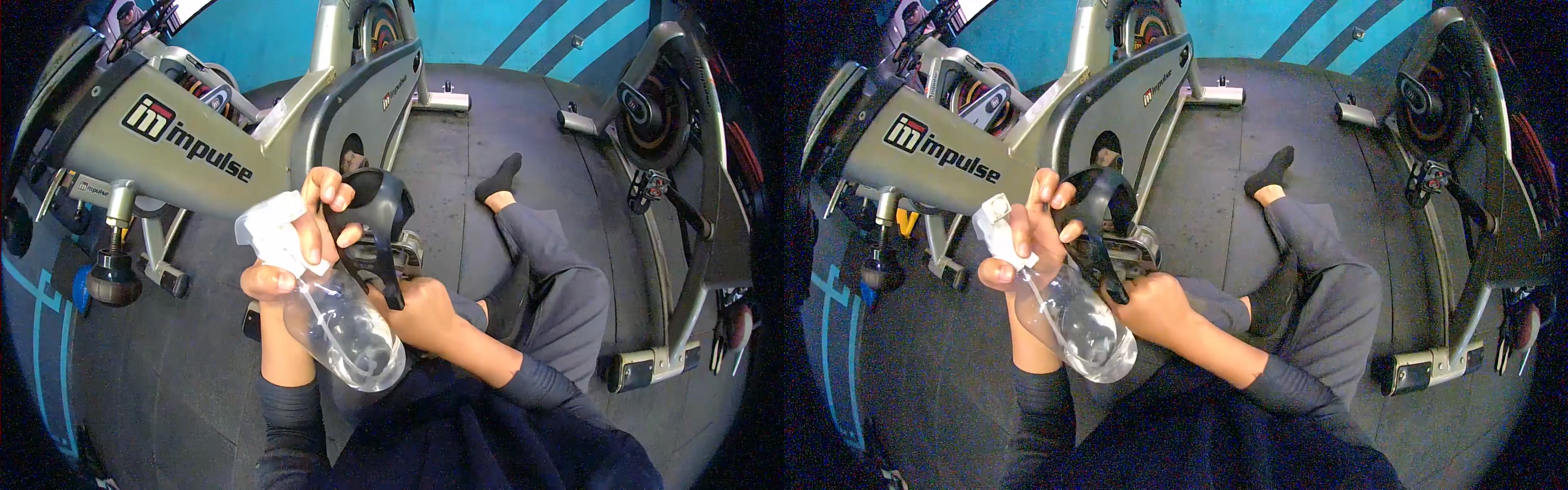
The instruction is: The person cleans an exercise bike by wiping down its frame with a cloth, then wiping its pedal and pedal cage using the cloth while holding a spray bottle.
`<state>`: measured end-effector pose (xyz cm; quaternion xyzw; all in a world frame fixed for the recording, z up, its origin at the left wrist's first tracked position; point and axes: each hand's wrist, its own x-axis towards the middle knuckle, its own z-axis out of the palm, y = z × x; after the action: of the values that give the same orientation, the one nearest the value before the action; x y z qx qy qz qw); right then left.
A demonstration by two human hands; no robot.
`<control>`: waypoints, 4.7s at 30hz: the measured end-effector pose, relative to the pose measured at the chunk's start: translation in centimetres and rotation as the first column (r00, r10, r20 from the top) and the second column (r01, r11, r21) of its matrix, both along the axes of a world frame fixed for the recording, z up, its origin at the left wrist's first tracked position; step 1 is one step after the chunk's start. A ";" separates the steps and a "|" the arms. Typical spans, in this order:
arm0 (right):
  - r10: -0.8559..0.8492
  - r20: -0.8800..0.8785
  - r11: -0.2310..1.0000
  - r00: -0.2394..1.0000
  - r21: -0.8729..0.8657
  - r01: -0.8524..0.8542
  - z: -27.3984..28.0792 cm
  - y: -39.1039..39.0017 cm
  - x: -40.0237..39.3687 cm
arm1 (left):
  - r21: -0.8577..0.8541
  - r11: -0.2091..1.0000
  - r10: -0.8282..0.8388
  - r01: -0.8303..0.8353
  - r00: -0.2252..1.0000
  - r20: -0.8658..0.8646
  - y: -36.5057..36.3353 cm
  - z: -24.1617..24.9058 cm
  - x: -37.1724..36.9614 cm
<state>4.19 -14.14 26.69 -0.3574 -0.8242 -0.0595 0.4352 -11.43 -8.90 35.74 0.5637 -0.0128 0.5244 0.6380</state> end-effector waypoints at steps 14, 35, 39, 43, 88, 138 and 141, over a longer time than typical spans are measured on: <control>-0.081 0.227 0.967 0.971 -0.220 0.132 0.5 -2.8 2.8 | -0.047 0.999 0.019 -0.018 1.000 0.013 -0.5 -0.1 -0.1; -0.234 0.355 0.903 0.905 -0.265 0.337 0.9 -3.3 2.5 | -0.029 0.993 0.115 -0.117 0.993 -0.037 -1.5 -0.3 -0.4; -0.117 0.348 0.917 0.930 -0.323 0.236 -0.3 -1.3 0.9 | -0.011 1.000 0.013 -0.013 1.000 -0.001 -1.2 -0.3 0.0; -0.088 0.326 0.902 0.941 -0.375 0.215 -0.3 -1.1 -0.1 | 0.018 1.000 -0.005 0.005 1.000 0.002 -0.8 -0.4 -0.3; -0.313 0.550 0.865 0.775 -0.173 0.472 2.1 -3.7 0.1 | 0.045 0.995 0.088 -0.085 0.995 -0.056 0.6 0.5 0.5; -0.364 0.777 0.930 0.514 0.275 0.244 2.6 -2.2 1.8 | 0.018 0.998 0.058 -0.057 0.996 -0.062 -0.5 0.1 -0.1; -0.450 0.851 0.880 0.269 0.371 0.298 2.4 -1.9 0.6 | 0.024 0.998 0.064 -0.062 0.994 -0.093 -0.9 0.2 -0.5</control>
<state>4.83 -16.06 29.11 -0.4149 -0.8081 -0.4053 -0.1028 -11.88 -9.78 35.89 0.5943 0.0294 0.5172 0.6151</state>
